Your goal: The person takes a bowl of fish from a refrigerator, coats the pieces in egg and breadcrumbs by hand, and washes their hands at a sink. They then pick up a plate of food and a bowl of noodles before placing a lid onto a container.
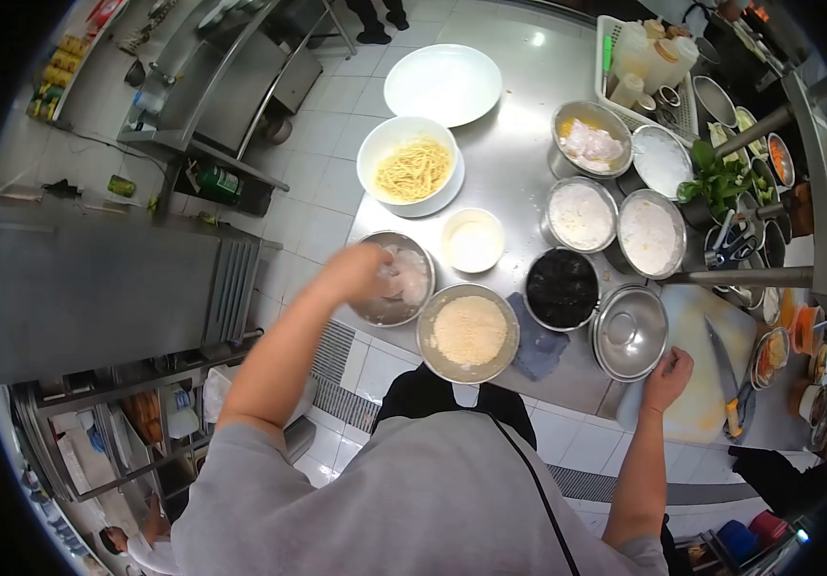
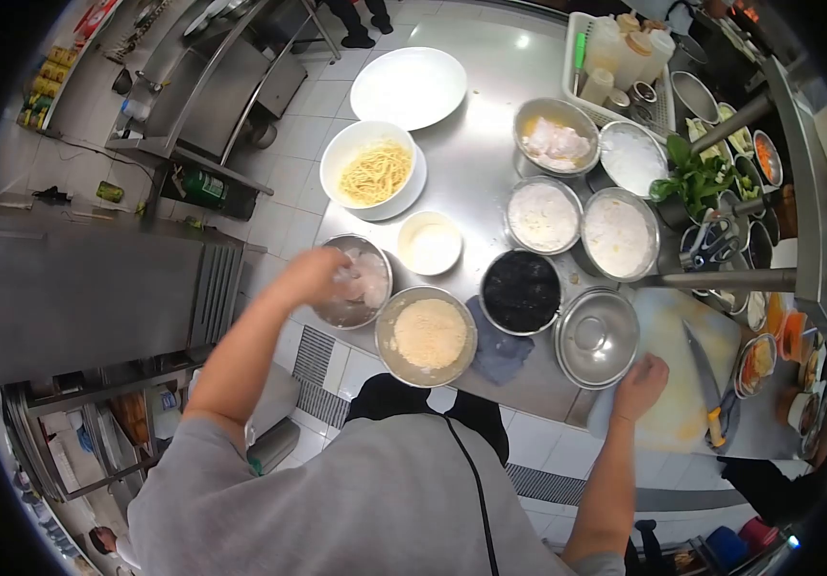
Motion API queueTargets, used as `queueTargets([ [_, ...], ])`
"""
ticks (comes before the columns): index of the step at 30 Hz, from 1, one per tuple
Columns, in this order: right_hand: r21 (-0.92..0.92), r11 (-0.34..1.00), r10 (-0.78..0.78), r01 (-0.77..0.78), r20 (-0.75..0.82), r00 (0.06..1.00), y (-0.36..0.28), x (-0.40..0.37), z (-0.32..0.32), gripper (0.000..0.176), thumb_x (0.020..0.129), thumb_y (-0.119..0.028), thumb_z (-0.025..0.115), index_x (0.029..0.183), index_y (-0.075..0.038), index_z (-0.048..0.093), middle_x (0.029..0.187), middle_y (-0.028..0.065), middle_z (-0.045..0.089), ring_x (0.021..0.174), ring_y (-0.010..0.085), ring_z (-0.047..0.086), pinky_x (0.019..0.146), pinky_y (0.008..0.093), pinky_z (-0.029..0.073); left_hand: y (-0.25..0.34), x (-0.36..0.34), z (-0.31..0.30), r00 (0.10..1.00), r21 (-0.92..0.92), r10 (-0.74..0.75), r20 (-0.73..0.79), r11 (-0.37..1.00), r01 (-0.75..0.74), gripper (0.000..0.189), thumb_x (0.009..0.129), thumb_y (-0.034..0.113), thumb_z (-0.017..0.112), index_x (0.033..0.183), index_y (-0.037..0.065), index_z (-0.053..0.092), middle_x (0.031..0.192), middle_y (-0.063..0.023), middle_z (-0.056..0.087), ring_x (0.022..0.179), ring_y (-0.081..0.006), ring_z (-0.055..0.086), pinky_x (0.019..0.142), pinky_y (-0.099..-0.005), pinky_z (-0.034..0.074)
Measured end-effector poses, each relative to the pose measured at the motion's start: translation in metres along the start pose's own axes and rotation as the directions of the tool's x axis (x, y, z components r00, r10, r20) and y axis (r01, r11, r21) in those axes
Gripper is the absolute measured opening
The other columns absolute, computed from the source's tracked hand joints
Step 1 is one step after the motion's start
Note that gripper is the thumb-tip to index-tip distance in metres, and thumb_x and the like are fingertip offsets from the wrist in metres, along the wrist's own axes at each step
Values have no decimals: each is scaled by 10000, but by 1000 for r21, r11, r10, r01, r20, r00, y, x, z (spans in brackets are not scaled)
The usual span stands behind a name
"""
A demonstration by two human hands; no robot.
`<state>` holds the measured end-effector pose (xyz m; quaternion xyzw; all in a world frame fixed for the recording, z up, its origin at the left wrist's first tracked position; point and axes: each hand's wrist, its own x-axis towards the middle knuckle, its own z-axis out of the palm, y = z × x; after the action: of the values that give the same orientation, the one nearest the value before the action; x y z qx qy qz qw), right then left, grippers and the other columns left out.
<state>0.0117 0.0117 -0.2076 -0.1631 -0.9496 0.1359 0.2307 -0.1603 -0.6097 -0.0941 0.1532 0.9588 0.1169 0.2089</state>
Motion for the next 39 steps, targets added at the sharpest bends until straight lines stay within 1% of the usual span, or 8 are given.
queueTargets([
  [7, 1, 993, 120, -121, 30, 992, -8, -1, -2, 213, 927, -56, 633, 1135, -8, 647, 1165, 168, 648, 1134, 370, 608, 995, 456, 480, -2, -20, 31, 968, 88, 153, -199, 987, -138, 316, 846, 276, 816, 1020, 25, 735, 1084, -184, 738, 985, -345, 713, 876, -429, 574],
  [10, -6, 989, 150, -150, 16, 989, -10, 2, -2, 226, 920, -67, 643, 1139, -12, 650, 1166, 169, 648, 1132, 370, 607, 1002, 460, 478, -3, -8, 6, 990, -411, -137, 26, 902, 135, 226, 916, 192, 785, 1041, 25, 700, 1055, -123, 745, 970, -247, 719, 860, -362, 568],
  [12, -26, 987, 158, -157, 45, 986, -5, 0, -1, 262, 899, -79, 658, 1152, -13, 648, 1167, 173, 646, 1140, 381, 601, 1015, 474, 470, -11, 15, 7, 999, -873, -40, 20, 486, 37, 180, 972, 93, 731, 1118, 12, 664, 1020, -57, 735, 904, -156, 703, 831, -302, 561],
  [17, -34, 999, 38, -39, -35, 999, 9, -4, 4, 299, 863, -93, 675, 1151, -18, 640, 1161, 188, 642, 1149, 409, 586, 1031, 502, 456, 78, 102, -66, 982, -939, 166, -90, 315, -139, 220, 975, 14, 700, 1190, 29, 655, 1049, -18, 716, 940, -100, 682, 837, -276, 556],
  [21, -29, 997, 66, -67, -46, 997, -2, 1, -4, 287, 860, -92, 678, 1135, -21, 640, 1149, 196, 641, 1135, 410, 591, 1014, 503, 467, 192, 190, -121, 952, -523, 214, -218, 798, -299, 234, 952, 164, 750, 1126, 16, 699, 998, -100, 733, 846, -169, 699, 771, -312, 549],
  [27, 21, 999, 41, -39, -81, 996, 2, 5, -6, 264, 846, -66, 688, 1104, -30, 644, 1126, 207, 639, 1083, 419, 605, 960, 508, 494, 335, 336, -89, 714, -56, 496, -495, 801, -596, 232, 902, 154, 707, 1111, 57, 733, 1055, -191, 743, 936, -381, 721, 813, -459, 582],
  [33, 113, 987, 122, -116, -52, 991, 1, 4, -9, 266, 831, -81, 709, 1092, -42, 673, 1143, 200, 639, 1076, 415, 610, 948, 504, 502, 397, 408, -50, 831, 404, 522, 193, 729, -552, 186, 846, 87, 700, 1000, 62, 802, 1060, -197, 764, 1023, -376, 729, 884, -475, 577],
  [39, 123, 986, 122, -116, -45, 991, 0, 6, -12, 269, 824, -84, 718, 1087, -44, 682, 1130, 190, 635, 1051, 404, 611, 920, 505, 509, 408, 432, -10, 878, 380, 443, 181, 792, -478, 230, 836, 196, 741, 996, 47, 811, 1060, -204, 768, 1030, -361, 740, 908, -462, 582],
])
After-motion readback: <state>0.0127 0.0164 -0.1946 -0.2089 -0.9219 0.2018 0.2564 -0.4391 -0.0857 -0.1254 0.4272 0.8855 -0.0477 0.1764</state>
